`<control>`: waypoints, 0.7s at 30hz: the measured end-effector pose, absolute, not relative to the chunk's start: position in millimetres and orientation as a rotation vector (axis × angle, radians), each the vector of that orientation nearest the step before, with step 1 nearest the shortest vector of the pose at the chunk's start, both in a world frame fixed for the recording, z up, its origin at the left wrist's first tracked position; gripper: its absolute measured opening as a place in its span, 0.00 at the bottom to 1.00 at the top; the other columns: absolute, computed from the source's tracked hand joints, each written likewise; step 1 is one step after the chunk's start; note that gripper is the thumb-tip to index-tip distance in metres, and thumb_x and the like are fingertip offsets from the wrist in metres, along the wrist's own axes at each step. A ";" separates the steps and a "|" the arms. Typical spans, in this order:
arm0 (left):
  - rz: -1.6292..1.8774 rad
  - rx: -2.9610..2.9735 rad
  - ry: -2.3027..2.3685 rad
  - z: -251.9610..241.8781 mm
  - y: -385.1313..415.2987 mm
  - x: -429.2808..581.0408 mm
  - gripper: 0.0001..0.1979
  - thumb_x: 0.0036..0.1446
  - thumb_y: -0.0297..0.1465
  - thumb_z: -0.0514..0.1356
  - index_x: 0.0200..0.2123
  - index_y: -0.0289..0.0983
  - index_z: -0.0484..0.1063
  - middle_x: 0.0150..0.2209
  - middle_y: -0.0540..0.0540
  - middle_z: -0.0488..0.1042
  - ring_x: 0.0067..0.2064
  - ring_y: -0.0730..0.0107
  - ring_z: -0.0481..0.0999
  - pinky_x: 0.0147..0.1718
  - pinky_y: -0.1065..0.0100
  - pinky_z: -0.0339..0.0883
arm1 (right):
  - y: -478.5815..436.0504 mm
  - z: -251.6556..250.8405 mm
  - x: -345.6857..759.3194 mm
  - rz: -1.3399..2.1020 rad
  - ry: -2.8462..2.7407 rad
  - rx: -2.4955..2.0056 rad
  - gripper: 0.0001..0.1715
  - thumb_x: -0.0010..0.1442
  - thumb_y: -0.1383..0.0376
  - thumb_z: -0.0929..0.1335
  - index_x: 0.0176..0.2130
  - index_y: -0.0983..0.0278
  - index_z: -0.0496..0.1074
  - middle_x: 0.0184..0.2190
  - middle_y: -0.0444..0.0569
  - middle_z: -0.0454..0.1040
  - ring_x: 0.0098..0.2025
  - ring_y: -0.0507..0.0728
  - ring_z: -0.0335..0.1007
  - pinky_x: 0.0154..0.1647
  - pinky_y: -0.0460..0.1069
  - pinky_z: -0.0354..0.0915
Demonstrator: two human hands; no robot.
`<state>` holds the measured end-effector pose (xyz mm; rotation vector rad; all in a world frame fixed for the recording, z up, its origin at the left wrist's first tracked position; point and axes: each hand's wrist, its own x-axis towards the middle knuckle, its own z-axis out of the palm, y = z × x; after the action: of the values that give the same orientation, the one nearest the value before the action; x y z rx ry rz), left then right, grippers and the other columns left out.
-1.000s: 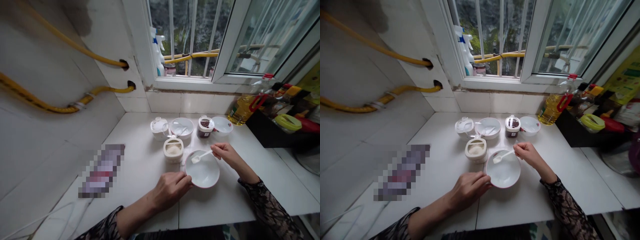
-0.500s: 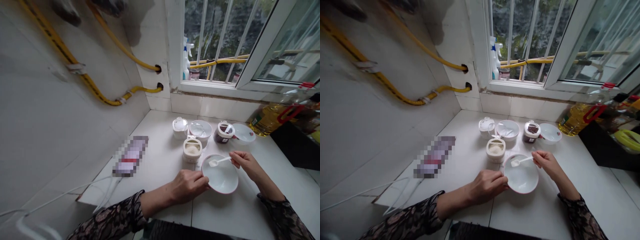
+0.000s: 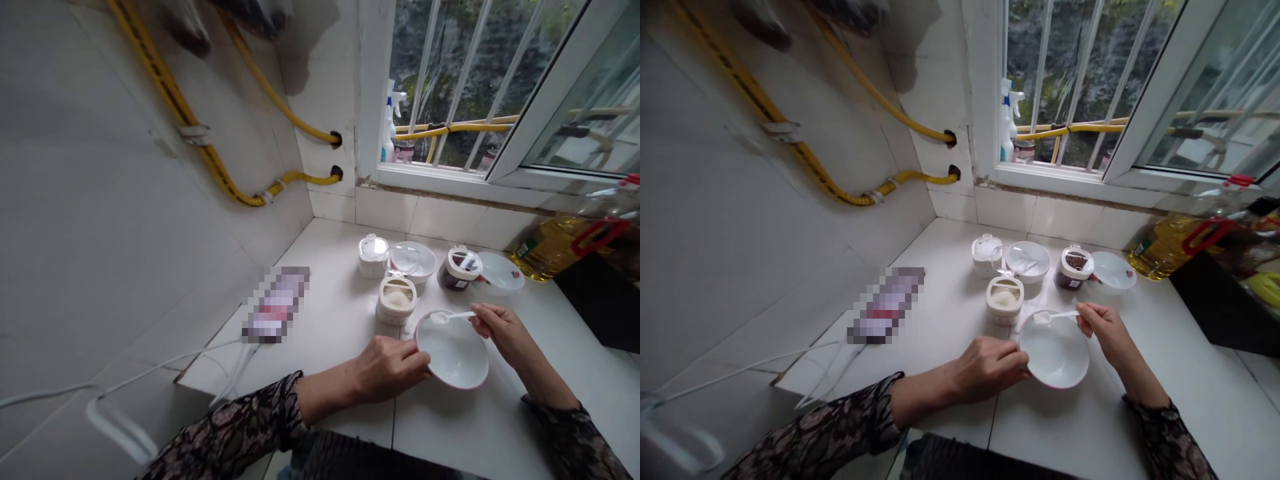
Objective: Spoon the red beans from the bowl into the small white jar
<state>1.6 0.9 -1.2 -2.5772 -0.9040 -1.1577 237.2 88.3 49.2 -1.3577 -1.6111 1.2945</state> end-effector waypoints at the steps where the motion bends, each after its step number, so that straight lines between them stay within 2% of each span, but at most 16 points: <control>1: -1.147 -2.578 -0.906 -1.5 0.9 1.6 0.14 0.70 0.34 0.48 0.31 0.36 0.64 0.25 0.53 0.69 0.23 0.78 0.68 0.18 0.72 0.55 | 88.4 49.4 235.9 1.302 -1.581 -1.355 0.34 0.45 0.38 0.70 0.15 0.62 0.60 0.12 0.39 0.53 0.18 0.49 0.46 0.21 0.48 0.47; 6: -1.084 -2.574 -0.923 0.0 0.4 0.7 0.14 0.69 0.34 0.48 0.31 0.37 0.63 0.25 0.54 0.69 0.22 0.79 0.68 0.17 0.71 0.55 | 91.1 57.6 225.7 1.255 -1.559 -1.321 0.33 0.47 0.38 0.70 0.15 0.61 0.62 0.13 0.39 0.53 0.18 0.49 0.47 0.20 0.49 0.48; 13: -1.129 -2.576 -0.923 -2.2 0.6 1.8 0.15 0.70 0.34 0.47 0.30 0.37 0.63 0.24 0.53 0.68 0.21 0.78 0.67 0.17 0.71 0.55 | 95.2 74.4 204.0 1.091 -1.607 -1.276 0.32 0.50 0.39 0.69 0.16 0.62 0.64 0.13 0.41 0.58 0.18 0.50 0.51 0.22 0.48 0.52; 16: -1.163 -2.586 -0.923 -1.4 0.7 1.6 0.15 0.70 0.34 0.47 0.30 0.37 0.63 0.24 0.53 0.68 0.21 0.78 0.67 0.17 0.71 0.55 | 92.3 83.8 196.8 0.887 -1.730 -1.237 0.31 0.57 0.44 0.67 0.16 0.62 0.64 0.14 0.42 0.60 0.20 0.51 0.55 0.23 0.48 0.54; 19: -1.110 -2.630 -0.936 1.6 0.1 0.6 0.14 0.69 0.33 0.49 0.30 0.36 0.64 0.24 0.53 0.68 0.22 0.77 0.68 0.17 0.72 0.56 | 86.6 92.8 189.8 0.548 -1.899 -1.180 0.26 0.64 0.53 0.64 0.19 0.61 0.64 0.15 0.42 0.62 0.20 0.52 0.57 0.23 0.49 0.55; 21: -1.068 -2.657 -0.946 3.4 -0.4 -0.1 0.13 0.69 0.32 0.50 0.30 0.36 0.64 0.25 0.53 0.68 0.22 0.77 0.68 0.16 0.72 0.55 | 82.4 96.5 185.0 0.218 -2.061 -1.016 0.20 0.65 0.61 0.63 0.22 0.61 0.65 0.17 0.41 0.65 0.21 0.51 0.61 0.29 0.50 0.60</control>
<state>-0.1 -0.4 3.4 -2.6569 -0.9464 -1.0678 185.0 82.4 96.5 -1.0162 -2.0609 0.2184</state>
